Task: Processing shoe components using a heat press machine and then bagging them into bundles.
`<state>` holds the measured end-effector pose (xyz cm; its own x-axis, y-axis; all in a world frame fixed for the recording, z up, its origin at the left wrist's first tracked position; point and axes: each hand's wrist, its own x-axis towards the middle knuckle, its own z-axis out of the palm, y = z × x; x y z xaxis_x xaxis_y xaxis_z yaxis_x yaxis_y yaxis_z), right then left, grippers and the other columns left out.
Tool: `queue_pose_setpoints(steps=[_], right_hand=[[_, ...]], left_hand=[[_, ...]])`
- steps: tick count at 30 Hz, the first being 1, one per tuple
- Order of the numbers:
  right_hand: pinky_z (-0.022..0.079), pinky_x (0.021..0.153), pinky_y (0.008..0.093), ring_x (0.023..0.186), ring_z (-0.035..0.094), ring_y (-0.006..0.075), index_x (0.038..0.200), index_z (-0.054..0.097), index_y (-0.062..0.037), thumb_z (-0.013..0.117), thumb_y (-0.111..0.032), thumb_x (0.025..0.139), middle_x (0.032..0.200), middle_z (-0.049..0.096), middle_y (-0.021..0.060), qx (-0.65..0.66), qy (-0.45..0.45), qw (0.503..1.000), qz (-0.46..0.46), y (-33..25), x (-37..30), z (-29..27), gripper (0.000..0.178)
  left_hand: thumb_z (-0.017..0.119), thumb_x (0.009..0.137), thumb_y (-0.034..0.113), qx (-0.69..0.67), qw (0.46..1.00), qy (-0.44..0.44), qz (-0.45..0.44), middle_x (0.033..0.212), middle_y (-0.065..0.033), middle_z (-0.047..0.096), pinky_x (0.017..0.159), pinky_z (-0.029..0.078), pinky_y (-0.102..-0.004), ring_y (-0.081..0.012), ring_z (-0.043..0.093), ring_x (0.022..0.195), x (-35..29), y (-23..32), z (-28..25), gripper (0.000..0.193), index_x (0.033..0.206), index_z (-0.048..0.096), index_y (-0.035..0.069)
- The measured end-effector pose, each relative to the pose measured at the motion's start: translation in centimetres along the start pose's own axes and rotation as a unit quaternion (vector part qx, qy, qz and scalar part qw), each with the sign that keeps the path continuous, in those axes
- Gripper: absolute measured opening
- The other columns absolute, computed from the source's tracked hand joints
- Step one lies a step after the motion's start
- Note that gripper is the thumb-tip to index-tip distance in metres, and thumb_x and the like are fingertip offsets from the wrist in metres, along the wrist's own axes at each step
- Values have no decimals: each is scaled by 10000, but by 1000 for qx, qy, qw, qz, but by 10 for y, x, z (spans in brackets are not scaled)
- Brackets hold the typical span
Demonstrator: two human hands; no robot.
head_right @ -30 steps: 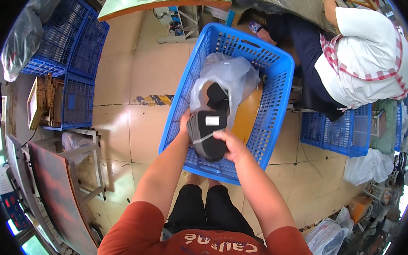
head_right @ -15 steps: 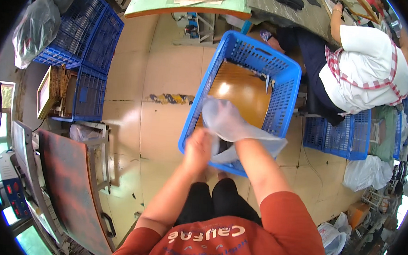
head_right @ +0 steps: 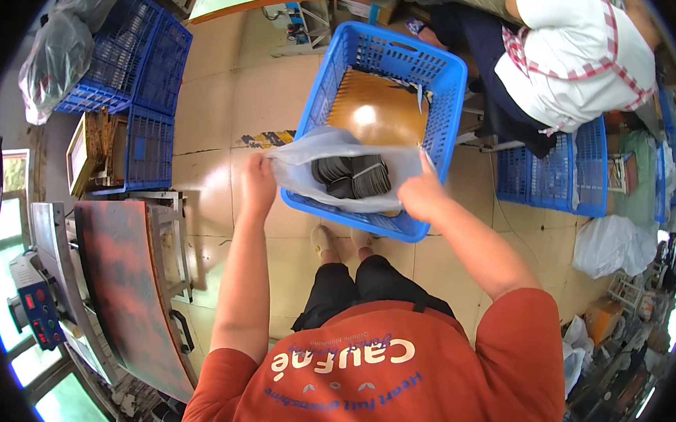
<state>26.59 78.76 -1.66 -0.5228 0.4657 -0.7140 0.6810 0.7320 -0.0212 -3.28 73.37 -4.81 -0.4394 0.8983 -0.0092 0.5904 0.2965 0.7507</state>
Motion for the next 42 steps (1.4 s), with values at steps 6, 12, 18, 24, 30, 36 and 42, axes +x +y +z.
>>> queue_pose_setpoints(steps=[6, 12, 18, 24, 30, 36, 42], right_hand=[[122, 1019, 657, 906, 551, 189, 670, 639, -134, 530, -116, 712, 702, 607, 14, 32, 293, 954, -51, -18, -20, -5, 119], [246, 997, 570, 883, 534, 199, 669, 633, -123, 532, -129, 708, 720, 607, 20, 21, 236, 971, 40, -6, -46, 28, 109], [400, 906, 365, 922, 516, 227, 655, 609, -75, 534, -127, 699, 774, 592, 63, 61, 316, 945, -56, -18, -67, 53, 101], [389, 921, 388, 1030, 484, 283, 734, 614, -55, 555, -128, 697, 860, 585, 99, 63, 288, 955, -32, -15, -57, 70, 101], [284, 982, 527, 1129, 437, 304, 1023, 585, -93, 682, -232, 696, 1000, 568, 100, 21, 181, 983, -23, -46, -75, -13, 368], [303, 959, 466, 1080, 466, 284, 1093, 540, -76, 713, -210, 654, 1059, 555, 104, 88, 243, 943, -211, -109, -63, -58, 492], [353, 905, 404, 1006, 506, 297, 1088, 539, -47, 729, -160, 617, 1034, 572, 119, 9, 135, 904, -405, -209, -50, -96, 520]], left_hand=[[472, 860, 143, 60, 996, -30, -57, 800, -242, 600, 671, 455, -455, -416, 573, 764, -35, -13, 4, 170, 861, 542, -12], [498, 848, 159, 130, 987, -72, -63, 785, -251, 595, 670, 456, -482, -424, 576, 763, -58, -11, 19, 171, 868, 547, -3], [492, 849, 131, 41, 997, -59, -43, 757, -251, 592, 633, 458, -457, -420, 578, 719, -87, 8, 25, 156, 883, 554, -8], [519, 847, 109, 22, 995, -37, -85, 694, -174, 596, 613, 468, -380, -303, 599, 642, -97, -13, 33, 164, 920, 558, -32], [550, 839, 93, -140, 977, 10, -160, 779, -113, 567, 662, 466, -320, -202, 566, 715, -128, -12, -8, 285, 1094, 492, -21], [579, 804, 90, -3, 992, 64, -108, 900, -176, 578, 691, 484, -349, -286, 594, 801, -254, -26, -69, 296, 1076, 498, 6], [571, 745, -43, 53, 886, 419, -191, 877, -147, 529, 702, 470, -322, -255, 547, 786, -387, -49, -201, 255, 988, 516, 12]])
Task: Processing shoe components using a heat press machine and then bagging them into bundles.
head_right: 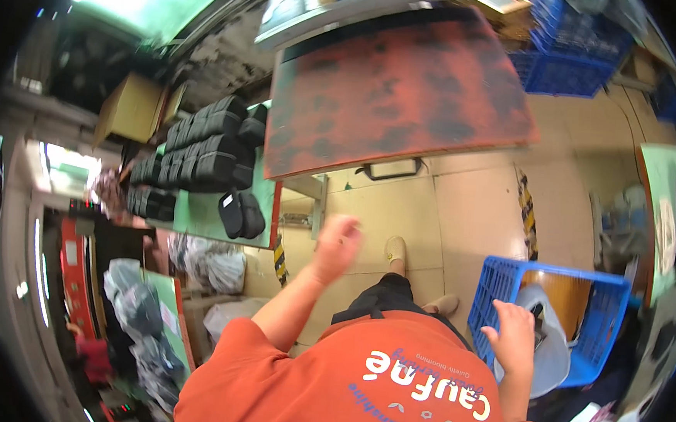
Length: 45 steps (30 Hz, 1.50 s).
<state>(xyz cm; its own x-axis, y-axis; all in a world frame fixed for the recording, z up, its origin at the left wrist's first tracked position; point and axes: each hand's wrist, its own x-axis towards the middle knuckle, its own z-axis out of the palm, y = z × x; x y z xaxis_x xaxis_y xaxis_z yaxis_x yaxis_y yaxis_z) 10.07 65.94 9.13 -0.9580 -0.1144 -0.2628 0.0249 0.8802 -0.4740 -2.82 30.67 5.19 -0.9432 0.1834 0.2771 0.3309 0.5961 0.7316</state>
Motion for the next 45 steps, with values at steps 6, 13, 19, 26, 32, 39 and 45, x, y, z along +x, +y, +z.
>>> queue_pose_setpoints(steps=[6, 13, 19, 26, 32, 39, 45], right_hand=[[417, 873, 389, 999, 537, 303, 1105, 542, -52, 711, -188, 690, 1045, 585, 142, 116, -187, 938, -269, -123, 144, 5, 468], [403, 929, 343, 1093, 508, 234, 1278, 417, -34, 623, -373, 814, 1198, 520, 166, 375, -441, 788, -211, -319, 287, 172, 610], [275, 1028, 383, 1266, 297, 313, 1399, 151, -30, 600, -495, 782, 1373, 262, 236, 465, -431, 771, -53, -395, 335, 313, 894], [231, 1042, 397, 1227, 287, 313, 1363, 212, -46, 690, -323, 735, 1285, 311, 201, 459, -259, 830, -182, -404, 314, 173, 836], [363, 952, 334, 1126, 426, 194, 1301, 307, -41, 596, -117, 830, 1240, 405, 98, 680, -78, 726, -70, -352, 364, 94, 558], [363, 937, 301, 1051, 470, 161, 1232, 383, -26, 428, -155, 937, 1147, 509, 94, 715, -31, 698, 3, -311, 386, 88, 325], [328, 979, 309, 1118, 441, 168, 1325, 233, -43, 515, -161, 896, 1226, 453, 91, 729, 55, 676, -88, -282, 365, 43, 527]], left_hand=[[652, 786, 221, 325, 778, 427, -326, 991, -183, 540, 853, 420, -366, -277, 525, 957, -42, -156, -203, 440, 1074, 485, -67], [674, 759, 436, -375, 709, 250, -543, 1078, -92, 602, 820, 480, -365, -211, 599, 938, -80, -227, -218, 610, 1160, 516, 4], [649, 813, 260, -368, 761, 202, -494, 1128, -97, 559, 908, 415, -314, -179, 531, 1035, -59, -199, -195, 526, 1212, 458, -26], [672, 735, 105, -318, 851, 263, -325, 1157, -98, 520, 912, 412, -324, -196, 519, 1052, -9, -120, -184, 565, 1230, 418, 10], [669, 757, 121, -260, 937, 64, -224, 1118, -110, 539, 873, 435, -323, -182, 531, 1009, 124, -150, -150, 537, 1213, 418, -10], [656, 780, 264, 108, 975, 5, -193, 1285, -337, 348, 1038, 248, -436, -434, 296, 1243, 171, -123, -102, 702, 1245, 322, -142], [647, 763, 63, -255, 958, 63, -113, 1113, -160, 535, 880, 435, -341, -252, 545, 1013, 204, -76, -92, 559, 1230, 361, -49]])
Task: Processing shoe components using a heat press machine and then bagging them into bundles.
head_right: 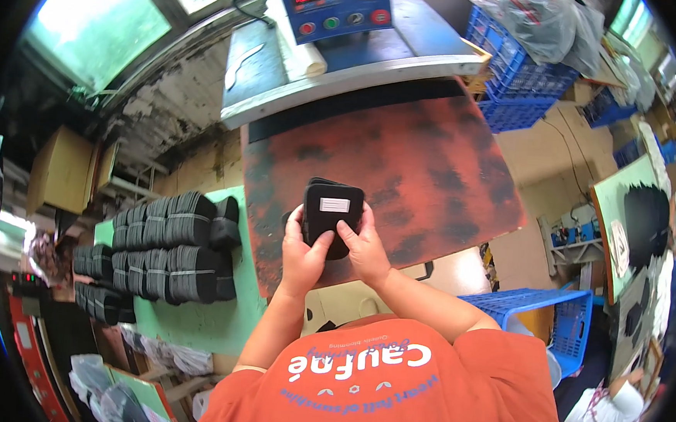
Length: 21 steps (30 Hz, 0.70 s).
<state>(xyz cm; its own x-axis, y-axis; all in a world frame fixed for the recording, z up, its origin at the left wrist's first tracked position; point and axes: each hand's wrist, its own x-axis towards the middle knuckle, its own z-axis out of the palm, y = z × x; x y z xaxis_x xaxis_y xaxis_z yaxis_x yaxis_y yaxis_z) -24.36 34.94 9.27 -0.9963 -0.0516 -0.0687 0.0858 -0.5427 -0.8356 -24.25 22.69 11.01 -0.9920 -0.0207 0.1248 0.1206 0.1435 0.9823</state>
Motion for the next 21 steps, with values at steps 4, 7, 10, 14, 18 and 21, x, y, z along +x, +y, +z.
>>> queue_pose_setpoints(steps=[4, 7, 10, 14, 18, 21], right_hand=[[375, 957, 332, 1116, 469, 176, 1292, 339, -76, 708, -159, 739, 1190, 495, 77, 101, -80, 991, 47, -42, 19, -60, 669], [453, 891, 354, 1010, 551, 193, 1181, 464, -84, 720, -118, 700, 1085, 563, 54, 203, -53, 972, 107, -62, 24, -101, 546], [454, 898, 352, 1050, 533, 197, 1219, 411, -98, 694, -101, 737, 1121, 537, 59, 206, 27, 974, 91, -66, 29, -144, 559], [448, 909, 357, 1078, 509, 202, 1242, 384, -137, 734, -184, 732, 1178, 496, 64, 257, 47, 963, 64, -84, 42, -201, 620], [448, 907, 348, 1071, 510, 191, 1226, 407, -138, 758, -214, 705, 1155, 514, 51, 219, 96, 970, 35, -99, 62, -254, 633], [452, 899, 343, 1055, 521, 187, 1207, 430, -131, 764, -201, 698, 1136, 527, 47, 262, 85, 960, 44, -111, 75, -281, 612]], left_hand=[[508, 849, 17, -185, 972, -135, -57, 1126, -82, 530, 890, 422, -300, -167, 525, 1009, 24, 9, 39, 404, 1235, 393, -16], [577, 833, 163, 230, 955, -136, 127, 1245, -230, 435, 998, 290, -393, -326, 379, 1159, 38, 4, 81, 543, 1292, 359, -31], [646, 774, 175, 294, 934, -53, 194, 1153, -201, 490, 949, 330, -400, -346, 418, 1085, 57, 14, 136, 530, 1230, 452, -16], [715, 676, 60, 226, 953, -18, 201, 902, -95, 530, 609, 446, -288, -175, 506, 693, 80, 2, 211, 318, 966, 600, -2], [713, 680, 28, 196, 972, -16, 126, 836, -49, 526, 538, 411, -244, -108, 463, 618, 101, -8, 271, 264, 907, 581, 1], [692, 726, 33, 128, 987, -24, 92, 759, -5, 525, 532, 389, -218, -70, 442, 596, 114, -20, 304, 196, 867, 558, 16]])
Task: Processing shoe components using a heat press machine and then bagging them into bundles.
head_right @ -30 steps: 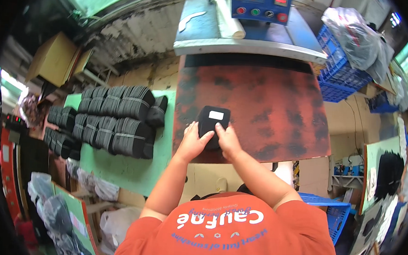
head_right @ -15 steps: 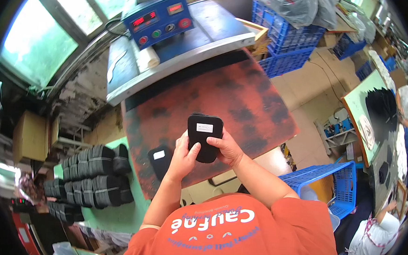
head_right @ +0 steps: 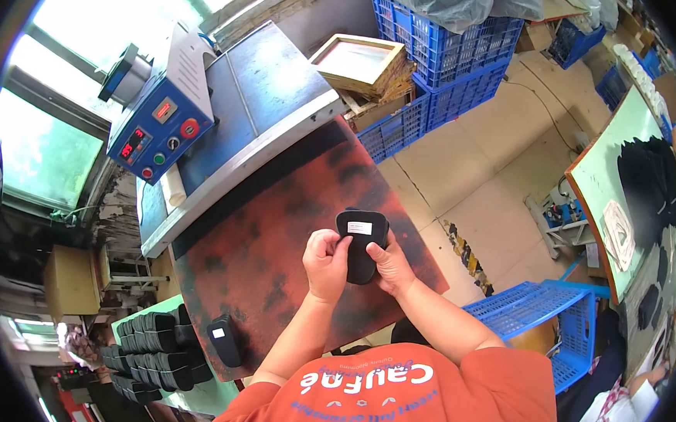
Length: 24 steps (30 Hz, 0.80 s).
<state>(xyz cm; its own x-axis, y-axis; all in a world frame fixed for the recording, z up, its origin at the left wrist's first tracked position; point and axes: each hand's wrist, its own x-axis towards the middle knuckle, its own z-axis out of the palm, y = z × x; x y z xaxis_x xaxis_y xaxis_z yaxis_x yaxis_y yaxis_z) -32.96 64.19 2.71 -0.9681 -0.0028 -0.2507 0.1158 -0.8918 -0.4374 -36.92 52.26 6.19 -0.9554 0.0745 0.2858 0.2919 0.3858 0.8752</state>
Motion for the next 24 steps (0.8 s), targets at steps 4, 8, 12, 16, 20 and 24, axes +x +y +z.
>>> queue_pose_setpoints(steps=[4, 8, 12, 16, 20, 24], right_hand=[[423, 932, 368, 1100, 496, 196, 1246, 417, -143, 710, -237, 743, 1168, 516, 49, 18, -29, 998, 48, -36, 15, -13, 590], [373, 980, 401, 1157, 457, 215, 1300, 375, -140, 587, -242, 795, 1237, 480, 56, 82, -74, 989, 102, -56, 21, -26, 557], [395, 963, 406, 1141, 476, 221, 1308, 359, -128, 578, -189, 811, 1238, 480, 74, 98, -51, 986, 124, -52, 27, -23, 547], [424, 939, 399, 1125, 487, 229, 1307, 351, -115, 585, -103, 832, 1230, 480, 80, 61, 12, 993, 99, -48, 28, -15, 529], [423, 939, 388, 1121, 485, 231, 1295, 362, -96, 590, -72, 836, 1215, 483, 74, -20, 59, 998, 34, -48, 36, -14, 513], [381, 971, 396, 1123, 484, 235, 1273, 397, -77, 536, -226, 875, 1225, 491, 87, 78, 10, 994, 78, -59, 32, -18, 447]], left_hand=[[574, 852, 91, -264, 937, 105, -204, 646, 25, 495, 444, 329, -184, -31, 418, 507, 58, -24, 19, 84, 845, 513, 34], [614, 810, 69, -183, 937, 107, -279, 635, 5, 498, 374, 304, -191, -54, 415, 453, 135, -79, 16, 150, 911, 543, -17], [643, 784, 76, -75, 957, 109, -258, 715, -64, 558, 406, 347, -226, -84, 454, 497, 170, -117, 8, 252, 972, 551, -65], [650, 790, 102, 192, 973, 121, 32, 783, -75, 586, 536, 408, -203, -72, 517, 613, 149, -128, -2, 268, 986, 560, -56], [647, 777, 48, -168, 947, -144, -233, 797, -31, 597, 630, 454, -239, -91, 555, 720, 90, -39, 11, 204, 956, 580, -23], [633, 791, 60, -207, 952, 25, -224, 747, -23, 592, 470, 381, -191, -56, 481, 541, 115, -62, 0, 192, 954, 582, -27]])
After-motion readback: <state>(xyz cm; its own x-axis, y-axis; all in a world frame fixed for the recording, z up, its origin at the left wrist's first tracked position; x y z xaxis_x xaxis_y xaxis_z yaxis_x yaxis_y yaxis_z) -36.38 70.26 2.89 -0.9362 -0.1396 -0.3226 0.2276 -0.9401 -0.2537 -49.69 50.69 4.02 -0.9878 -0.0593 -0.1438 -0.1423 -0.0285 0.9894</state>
